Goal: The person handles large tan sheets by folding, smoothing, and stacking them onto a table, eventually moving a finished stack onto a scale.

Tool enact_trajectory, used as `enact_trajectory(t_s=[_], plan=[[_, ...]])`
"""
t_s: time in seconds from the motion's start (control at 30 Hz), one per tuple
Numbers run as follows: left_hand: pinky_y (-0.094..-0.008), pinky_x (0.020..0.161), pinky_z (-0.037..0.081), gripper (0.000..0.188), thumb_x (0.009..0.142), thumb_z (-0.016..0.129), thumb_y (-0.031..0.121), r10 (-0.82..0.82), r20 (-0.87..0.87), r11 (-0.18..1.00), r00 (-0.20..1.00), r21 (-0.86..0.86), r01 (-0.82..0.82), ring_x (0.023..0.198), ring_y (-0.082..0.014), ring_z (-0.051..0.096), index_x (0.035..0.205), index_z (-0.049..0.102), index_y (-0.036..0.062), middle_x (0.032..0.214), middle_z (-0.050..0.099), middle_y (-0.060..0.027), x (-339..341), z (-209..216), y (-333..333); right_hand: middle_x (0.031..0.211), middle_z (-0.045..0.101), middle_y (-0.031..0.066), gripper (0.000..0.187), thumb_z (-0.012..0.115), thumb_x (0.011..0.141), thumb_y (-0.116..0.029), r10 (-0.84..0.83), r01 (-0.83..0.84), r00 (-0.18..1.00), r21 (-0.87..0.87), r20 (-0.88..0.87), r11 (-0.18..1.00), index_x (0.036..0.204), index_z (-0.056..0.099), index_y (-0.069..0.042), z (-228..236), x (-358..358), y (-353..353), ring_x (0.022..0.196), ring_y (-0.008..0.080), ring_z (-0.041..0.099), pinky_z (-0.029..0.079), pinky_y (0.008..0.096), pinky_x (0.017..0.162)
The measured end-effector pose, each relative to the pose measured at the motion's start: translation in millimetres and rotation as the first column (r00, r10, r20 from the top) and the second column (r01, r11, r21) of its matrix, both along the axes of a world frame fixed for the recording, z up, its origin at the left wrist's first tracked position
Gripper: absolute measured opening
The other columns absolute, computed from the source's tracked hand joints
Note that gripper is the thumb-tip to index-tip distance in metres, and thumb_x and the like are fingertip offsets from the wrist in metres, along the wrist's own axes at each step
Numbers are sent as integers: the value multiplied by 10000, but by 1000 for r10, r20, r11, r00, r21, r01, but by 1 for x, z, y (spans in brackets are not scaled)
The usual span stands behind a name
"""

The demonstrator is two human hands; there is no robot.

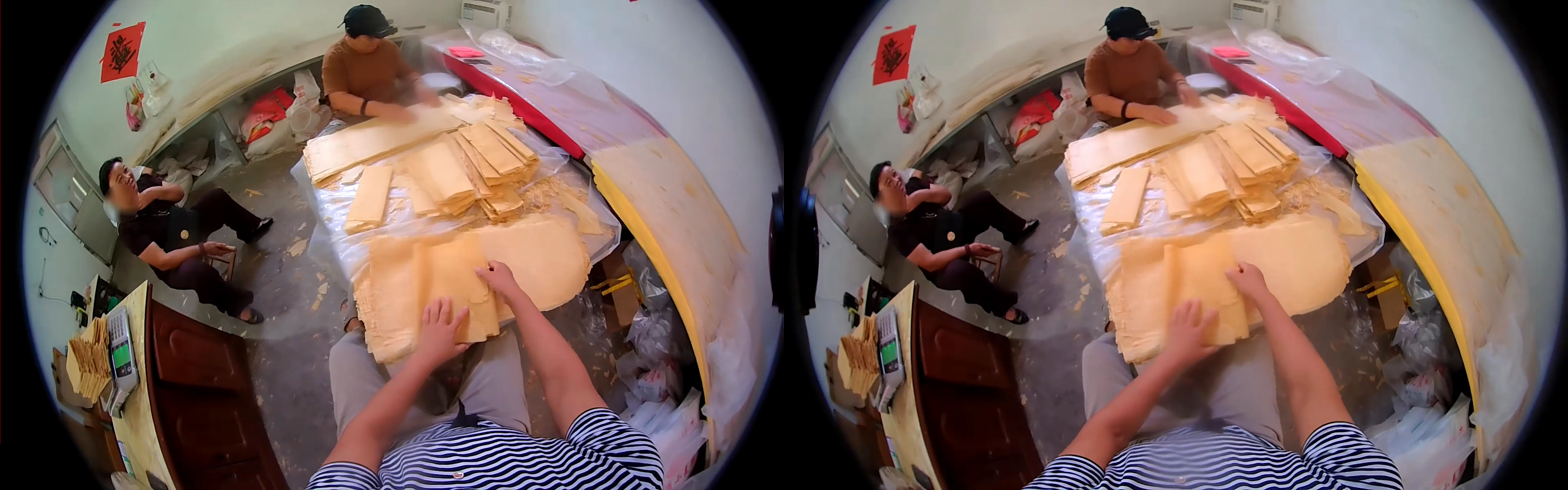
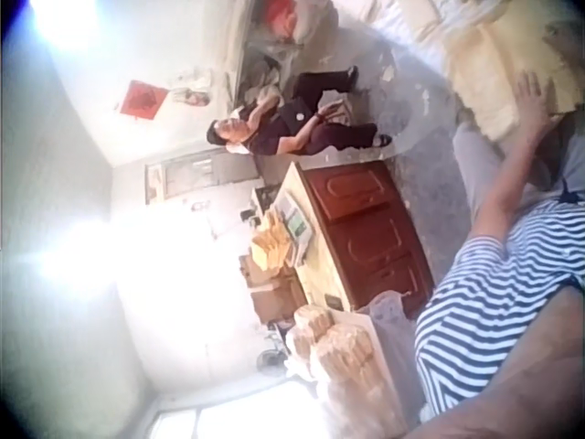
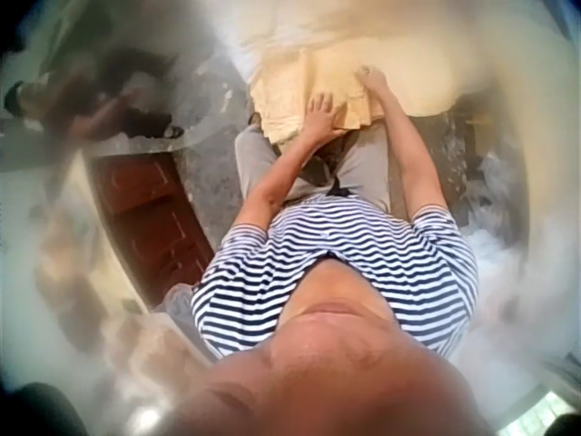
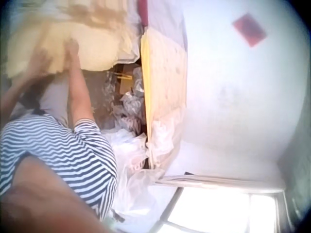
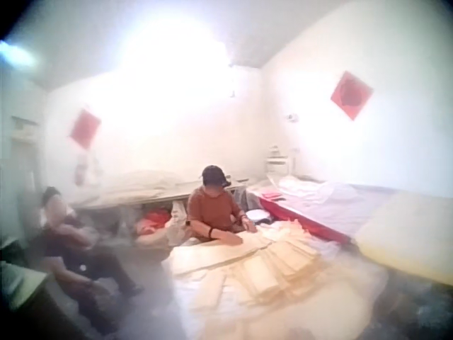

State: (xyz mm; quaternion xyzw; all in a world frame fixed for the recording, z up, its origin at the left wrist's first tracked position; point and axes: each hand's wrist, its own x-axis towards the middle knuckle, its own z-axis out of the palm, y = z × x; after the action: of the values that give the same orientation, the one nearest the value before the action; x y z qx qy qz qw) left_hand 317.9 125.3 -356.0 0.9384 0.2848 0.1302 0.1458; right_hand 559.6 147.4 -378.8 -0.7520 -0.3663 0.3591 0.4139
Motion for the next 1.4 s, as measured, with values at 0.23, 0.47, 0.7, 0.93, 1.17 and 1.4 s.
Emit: enact_trajectory(t_s=[0.23,0.47,0.7,0.93,1.17,1.4], plan=[[-461,1022,296,793,623,733,234,-80,234,996,969,-6,84,1262,-351,342,1331,392,122,1362,366,-168,-7,-10,-35,817,604,51,222,569,777,-120,-396,494,829,184,-394,850,980,571,-30,-35,-39,-70,700,163,581,474,299,619],[-371,919,408,480,857,550,329,632,320,503,706,-862,-59,1096,-316,523,1228,510,27,1196,531,-186,-27,-45,-13,1010,599,111,304,572,823,-178,-245,362,745,69,-620,929,1099,525,-61,53,-78,-80,895,256,602,499,364,748],[-376,776,468,545,895,476,427,601,248,462,760,-884,-77,955,-291,567,1202,501,-23,1091,564,-217,-33,-45,24,1343,388,137,510,567,803,-395,35,-351,382,110,923,930,1236,491,-136,19,-98,-22,1283,302,310,239,516,1001],[-409,780,458,505,754,649,270,663,367,720,653,-552,-421,989,-309,521,1157,482,16,1114,524,-186,-34,-29,39,1399,332,130,548,521,819,-464,117,-308,358,-1,926,951,1288,464,-187,-9,-110,-5,1298,305,293,204,537,1010],[-432,812,438,551,672,679,232,382,-17,916,924,-125,-381,1067,-314,500,1169,489,87,1130,540,-147,-31,-4,58,1380,358,134,552,524,814,-470,109,-300,399,18,911,954,1288,464,-194,0,-111,-4,1290,296,302,194,518,1015],[-387,776,460,307,746,623,241,233,-57,825,971,-517,-229,881,-305,605,1005,589,79,893,630,-169,-45,-9,98,1391,336,123,589,548,809,-430,111,-179,459,-31,882,983,1314,419,-158,1,-74,-3,1288,277,300,201,483,1016]])
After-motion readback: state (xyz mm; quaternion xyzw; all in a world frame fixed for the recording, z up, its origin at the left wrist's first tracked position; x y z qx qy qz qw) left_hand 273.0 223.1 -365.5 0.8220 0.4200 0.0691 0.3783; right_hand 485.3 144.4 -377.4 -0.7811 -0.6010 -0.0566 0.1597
